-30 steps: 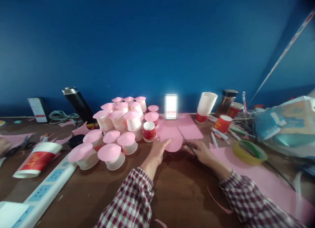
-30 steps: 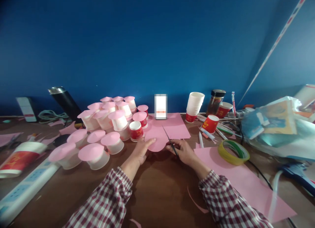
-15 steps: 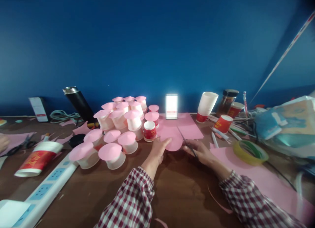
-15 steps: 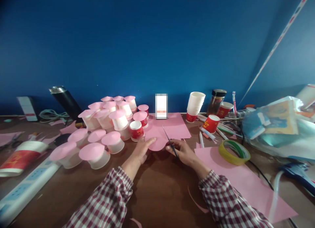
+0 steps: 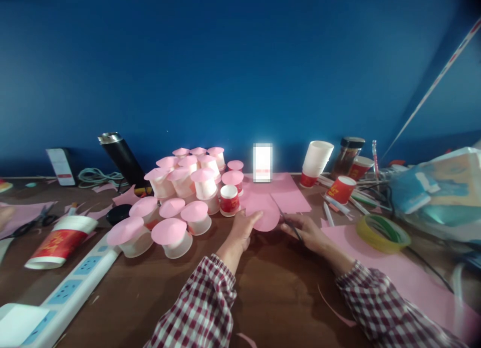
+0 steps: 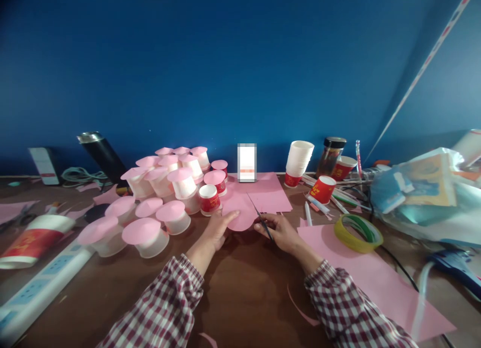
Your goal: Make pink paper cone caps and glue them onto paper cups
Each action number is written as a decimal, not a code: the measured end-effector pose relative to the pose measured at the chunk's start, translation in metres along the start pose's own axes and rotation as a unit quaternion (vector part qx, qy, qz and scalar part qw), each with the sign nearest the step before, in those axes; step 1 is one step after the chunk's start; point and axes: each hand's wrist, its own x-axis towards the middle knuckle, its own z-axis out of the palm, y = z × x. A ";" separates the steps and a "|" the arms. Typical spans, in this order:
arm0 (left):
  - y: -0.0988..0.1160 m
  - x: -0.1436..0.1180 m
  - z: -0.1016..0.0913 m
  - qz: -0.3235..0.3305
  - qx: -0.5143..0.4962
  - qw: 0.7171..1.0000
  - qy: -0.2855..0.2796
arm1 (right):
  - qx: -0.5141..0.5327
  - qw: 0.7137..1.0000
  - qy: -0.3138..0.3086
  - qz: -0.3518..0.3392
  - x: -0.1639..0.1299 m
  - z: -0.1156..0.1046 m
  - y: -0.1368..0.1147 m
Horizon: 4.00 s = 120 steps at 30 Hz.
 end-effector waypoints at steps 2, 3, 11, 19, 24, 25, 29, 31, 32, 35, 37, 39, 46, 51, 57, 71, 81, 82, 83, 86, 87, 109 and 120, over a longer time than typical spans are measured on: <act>0.000 0.000 0.000 0.004 0.000 1.000 -0.003 | 0.000 1.000 -0.001 0.006 0.000 0.000 0.001; 0.000 0.000 -0.001 0.005 -0.001 1.000 -0.005 | 0.002 1.000 -0.005 0.011 0.000 0.000 0.001; -0.001 0.001 -0.001 0.010 -0.003 1.000 0.009 | 0.017 1.000 -0.010 0.020 0.000 -0.001 0.004; -0.002 0.002 -0.001 0.017 0.003 1.000 0.009 | 0.016 1.000 -0.004 0.014 0.001 -0.002 0.011; -0.003 0.003 -0.002 0.026 -0.009 0.999 0.017 | 0.009 1.000 -0.002 0.025 0.001 -0.002 0.012; -0.003 0.003 -0.002 0.028 -0.012 0.999 0.015 | 0.004 1.000 0.000 0.023 0.001 -0.002 0.012; -0.002 0.002 -0.002 0.034 -0.016 0.999 0.003 | -0.020 1.000 -0.002 0.007 0.001 -0.002 0.013; -0.001 0.002 -0.001 0.033 -0.014 0.999 0.011 | -0.029 1.000 -0.004 0.004 0.001 -0.003 0.013; -0.001 0.002 -0.001 0.032 -0.013 0.999 0.015 | -0.030 1.000 -0.004 0.004 0.001 -0.003 0.013; 0.000 0.003 -0.001 0.037 -0.013 0.999 0.018 | -0.035 0.999 -0.005 0.000 0.002 -0.003 0.012; 0.000 0.003 -0.001 0.040 -0.014 0.999 0.018 | -0.043 0.999 -0.003 -0.006 0.002 -0.004 0.013; 0.000 0.004 -0.001 0.040 -0.018 0.999 0.015 | -0.050 0.999 -0.005 -0.011 0.002 -0.004 0.014; 0.000 0.004 -0.001 0.039 -0.039 0.998 0.015 | -0.014 1.000 0.006 0.022 0.002 -0.002 0.021; 0.000 0.004 -0.001 0.054 -0.055 0.997 0.012 | 0.036 0.997 0.040 0.054 0.002 0.001 0.017; -0.006 0.008 -0.004 0.045 -0.057 0.997 -0.001 | 0.022 0.995 0.085 0.050 0.003 0.002 0.011; -0.005 0.004 0.000 0.058 -0.090 0.993 -0.056 | 0.001 0.990 0.134 0.039 0.004 0.006 0.003; -0.006 0.003 -0.001 0.053 -0.098 0.990 -0.086 | 0.014 0.991 0.127 0.036 0.004 0.007 0.007; -0.006 0.003 -0.001 0.057 -0.097 0.990 -0.083 | 0.023 0.991 0.128 0.036 0.004 0.007 0.008; -0.007 0.004 -0.001 0.059 -0.092 0.991 -0.078 | 0.033 0.990 0.129 0.037 0.004 0.006 0.009; -0.007 0.005 -0.001 0.050 -0.080 0.993 -0.071 | 0.059 0.989 0.133 0.039 0.004 0.006 0.011; -0.007 0.004 0.000 0.044 -0.082 0.993 -0.072 | 0.066 0.988 0.132 0.037 0.003 0.006 0.011; 0.002 0.003 0.000 0.032 -0.085 0.996 -0.018 | 0.052 0.998 0.021 -0.011 0.000 0.003 0.005; -0.001 0.005 -0.002 0.044 -0.073 0.996 -0.028 | 0.069 0.997 0.018 0.010 0.001 0.004 0.006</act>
